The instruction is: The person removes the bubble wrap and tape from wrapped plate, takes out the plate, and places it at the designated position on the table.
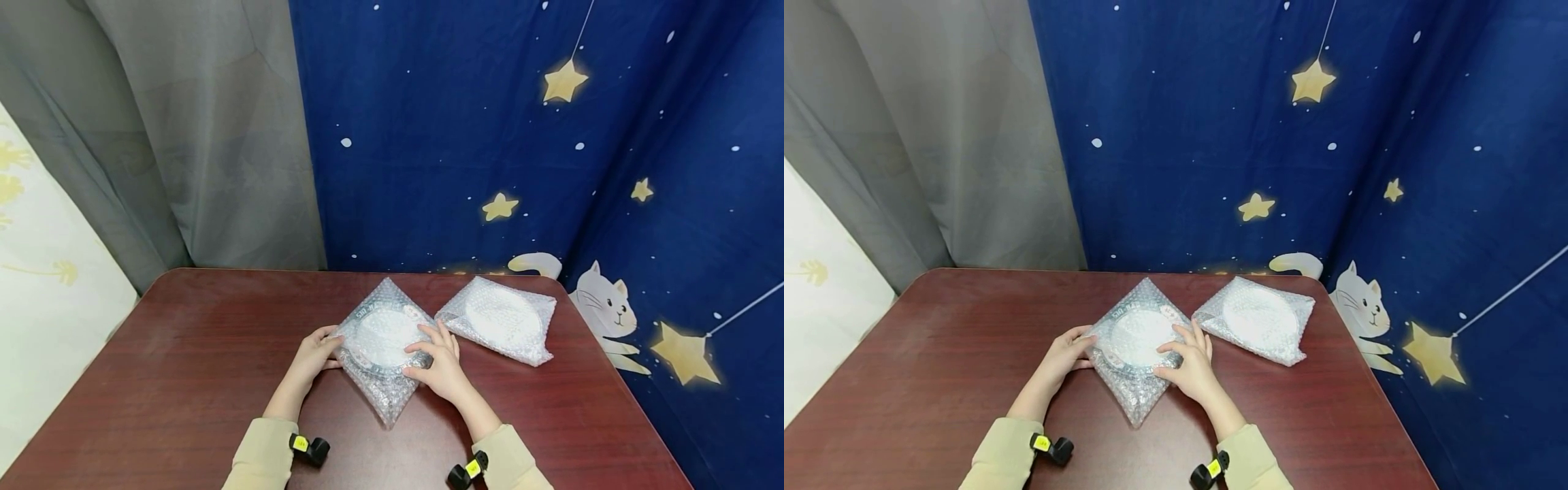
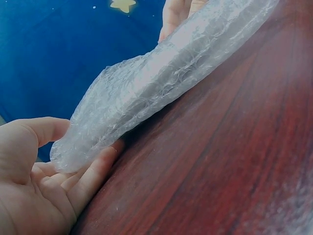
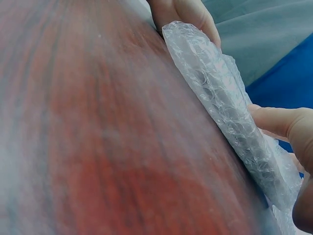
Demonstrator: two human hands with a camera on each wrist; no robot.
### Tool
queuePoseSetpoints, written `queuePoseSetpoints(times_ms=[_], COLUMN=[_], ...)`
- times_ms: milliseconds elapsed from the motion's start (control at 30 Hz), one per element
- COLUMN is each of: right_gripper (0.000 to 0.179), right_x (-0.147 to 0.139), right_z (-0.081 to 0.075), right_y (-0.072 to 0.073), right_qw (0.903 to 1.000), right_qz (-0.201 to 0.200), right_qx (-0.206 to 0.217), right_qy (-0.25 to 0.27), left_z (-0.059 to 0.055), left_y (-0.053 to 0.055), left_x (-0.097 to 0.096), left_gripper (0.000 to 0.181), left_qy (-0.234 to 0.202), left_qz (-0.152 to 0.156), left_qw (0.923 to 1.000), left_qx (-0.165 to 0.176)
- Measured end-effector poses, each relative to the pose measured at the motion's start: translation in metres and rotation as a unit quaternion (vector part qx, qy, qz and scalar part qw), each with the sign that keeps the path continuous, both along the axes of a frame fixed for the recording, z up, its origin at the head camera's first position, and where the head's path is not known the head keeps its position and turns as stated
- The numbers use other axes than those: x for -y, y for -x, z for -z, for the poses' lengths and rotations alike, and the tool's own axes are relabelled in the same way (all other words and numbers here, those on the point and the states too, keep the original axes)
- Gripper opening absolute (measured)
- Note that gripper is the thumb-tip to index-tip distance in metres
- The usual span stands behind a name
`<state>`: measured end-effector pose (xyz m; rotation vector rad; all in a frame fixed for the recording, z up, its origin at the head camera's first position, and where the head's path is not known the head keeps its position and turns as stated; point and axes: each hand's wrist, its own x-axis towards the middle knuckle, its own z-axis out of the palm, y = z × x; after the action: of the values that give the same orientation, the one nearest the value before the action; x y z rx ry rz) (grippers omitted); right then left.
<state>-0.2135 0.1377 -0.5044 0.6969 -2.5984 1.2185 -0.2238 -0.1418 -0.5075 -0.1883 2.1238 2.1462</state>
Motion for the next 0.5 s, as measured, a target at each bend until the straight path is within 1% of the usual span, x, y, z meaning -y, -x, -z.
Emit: queuePoseSetpoints(times_ms=[300, 500], right_gripper=[0.027, 0.027], right_x=[0.0009, 0.0013], right_z=[-0.0003, -0.0007], right_y=[-0.0011, -0.0016], right_qw=[0.9999, 0.9996], right_qz=[-0.01, -0.017], right_qx=[0.001, 0.002], right_qy=[0.011, 0.021], left_z=[0.0, -0.0002], left_y=[0.0009, 0.001], left_x=[-0.0008, -0.0002], left_gripper=[0.047, 0.048], left_qy=[-0.001, -0.003], left_qz=[0.0, 0.001], left_qw=[1.0, 1.0], left_qx=[0.002, -0.006])
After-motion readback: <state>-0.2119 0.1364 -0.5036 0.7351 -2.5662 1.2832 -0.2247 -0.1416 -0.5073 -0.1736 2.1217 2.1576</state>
